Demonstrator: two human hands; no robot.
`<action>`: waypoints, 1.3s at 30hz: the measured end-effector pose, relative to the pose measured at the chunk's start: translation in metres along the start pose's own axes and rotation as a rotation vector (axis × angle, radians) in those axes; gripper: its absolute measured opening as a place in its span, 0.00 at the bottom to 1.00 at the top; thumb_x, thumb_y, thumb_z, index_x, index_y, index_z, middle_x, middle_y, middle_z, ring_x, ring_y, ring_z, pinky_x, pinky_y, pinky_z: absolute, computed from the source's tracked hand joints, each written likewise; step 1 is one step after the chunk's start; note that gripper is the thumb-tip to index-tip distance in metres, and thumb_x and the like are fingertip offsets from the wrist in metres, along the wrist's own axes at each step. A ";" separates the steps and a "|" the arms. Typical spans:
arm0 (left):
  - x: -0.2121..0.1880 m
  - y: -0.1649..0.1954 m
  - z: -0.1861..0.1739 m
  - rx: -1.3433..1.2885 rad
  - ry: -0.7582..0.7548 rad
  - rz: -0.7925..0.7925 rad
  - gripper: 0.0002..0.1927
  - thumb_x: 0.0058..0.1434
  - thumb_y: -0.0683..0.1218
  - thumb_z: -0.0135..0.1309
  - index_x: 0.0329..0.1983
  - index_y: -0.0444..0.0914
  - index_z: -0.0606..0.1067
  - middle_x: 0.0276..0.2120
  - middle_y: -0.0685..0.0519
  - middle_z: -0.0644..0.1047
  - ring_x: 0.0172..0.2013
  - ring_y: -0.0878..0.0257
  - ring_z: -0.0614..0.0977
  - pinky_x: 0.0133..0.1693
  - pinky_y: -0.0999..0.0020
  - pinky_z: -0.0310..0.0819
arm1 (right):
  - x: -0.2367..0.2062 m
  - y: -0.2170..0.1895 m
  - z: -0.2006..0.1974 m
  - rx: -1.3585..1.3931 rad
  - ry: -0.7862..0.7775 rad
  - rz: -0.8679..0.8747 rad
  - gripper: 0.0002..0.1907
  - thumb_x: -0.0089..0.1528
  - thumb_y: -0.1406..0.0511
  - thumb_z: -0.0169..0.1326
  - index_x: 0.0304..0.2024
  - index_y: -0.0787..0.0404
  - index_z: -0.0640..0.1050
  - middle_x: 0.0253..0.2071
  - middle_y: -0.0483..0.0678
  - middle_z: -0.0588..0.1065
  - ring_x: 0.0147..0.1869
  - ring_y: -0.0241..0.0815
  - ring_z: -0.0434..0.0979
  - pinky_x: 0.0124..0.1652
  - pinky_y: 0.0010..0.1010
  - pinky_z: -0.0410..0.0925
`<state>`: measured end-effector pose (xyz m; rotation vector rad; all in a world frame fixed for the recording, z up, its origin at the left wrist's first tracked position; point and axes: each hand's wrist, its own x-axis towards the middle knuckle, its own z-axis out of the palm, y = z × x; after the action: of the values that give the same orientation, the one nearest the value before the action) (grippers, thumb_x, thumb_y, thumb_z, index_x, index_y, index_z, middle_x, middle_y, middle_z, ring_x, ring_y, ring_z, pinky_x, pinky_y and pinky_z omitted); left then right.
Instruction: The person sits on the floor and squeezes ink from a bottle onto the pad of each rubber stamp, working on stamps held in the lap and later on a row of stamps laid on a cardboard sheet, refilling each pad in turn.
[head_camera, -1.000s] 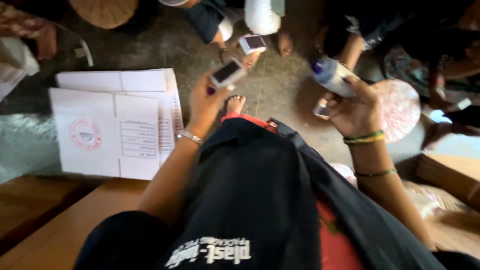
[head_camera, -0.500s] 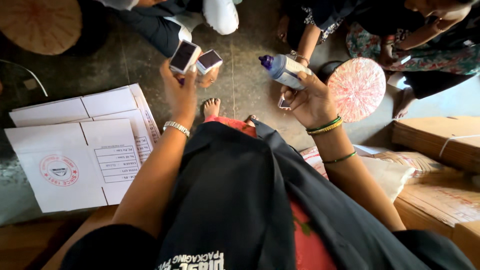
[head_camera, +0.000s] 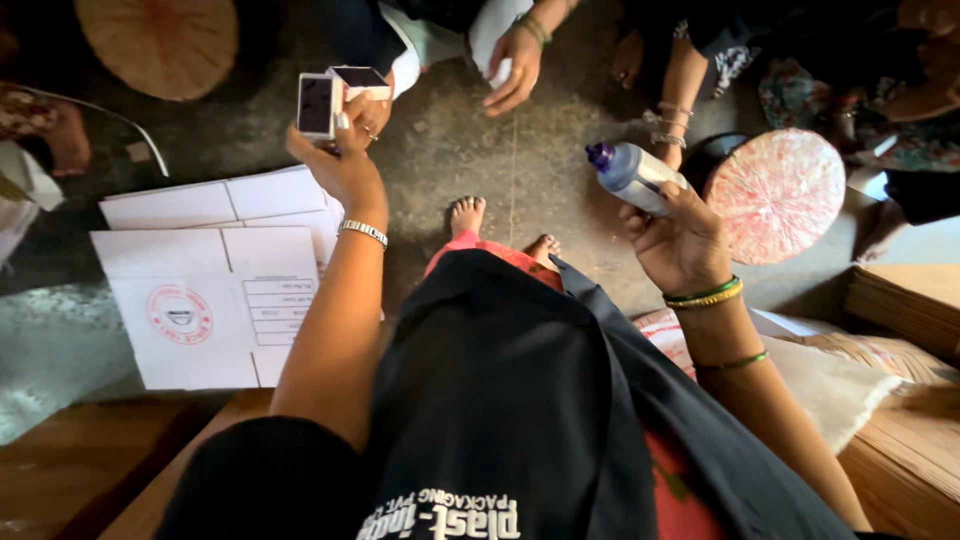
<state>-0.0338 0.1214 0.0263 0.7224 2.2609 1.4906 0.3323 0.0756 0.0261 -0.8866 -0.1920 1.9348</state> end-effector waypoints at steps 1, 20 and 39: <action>0.004 0.000 -0.003 -0.048 -0.005 -0.028 0.33 0.68 0.49 0.60 0.68 0.36 0.58 0.51 0.46 0.75 0.45 0.57 0.77 0.46 0.64 0.74 | -0.002 0.001 0.000 -0.007 -0.005 -0.005 0.18 0.68 0.65 0.56 0.58 0.65 0.73 0.50 0.54 0.78 0.47 0.49 0.80 0.47 0.33 0.73; 0.047 0.025 -0.033 -0.328 -0.410 0.012 0.28 0.70 0.47 0.59 0.67 0.37 0.60 0.46 0.52 0.75 0.33 0.70 0.75 0.29 0.75 0.72 | -0.011 -0.001 0.084 -0.018 -0.087 0.003 0.27 0.66 0.64 0.58 0.66 0.64 0.69 0.55 0.53 0.76 0.49 0.46 0.78 0.46 0.32 0.72; -0.051 0.025 0.008 -0.267 -0.637 -0.179 0.32 0.68 0.49 0.59 0.69 0.40 0.57 0.34 0.54 0.75 0.21 0.70 0.73 0.24 0.75 0.70 | -0.026 0.012 0.075 0.025 -0.061 -0.061 0.28 0.66 0.66 0.61 0.66 0.62 0.68 0.56 0.51 0.76 0.53 0.46 0.79 0.48 0.30 0.73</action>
<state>0.0176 0.1054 0.0462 0.7537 1.5738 1.2198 0.2823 0.0650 0.0874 -0.7972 -0.2278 1.9052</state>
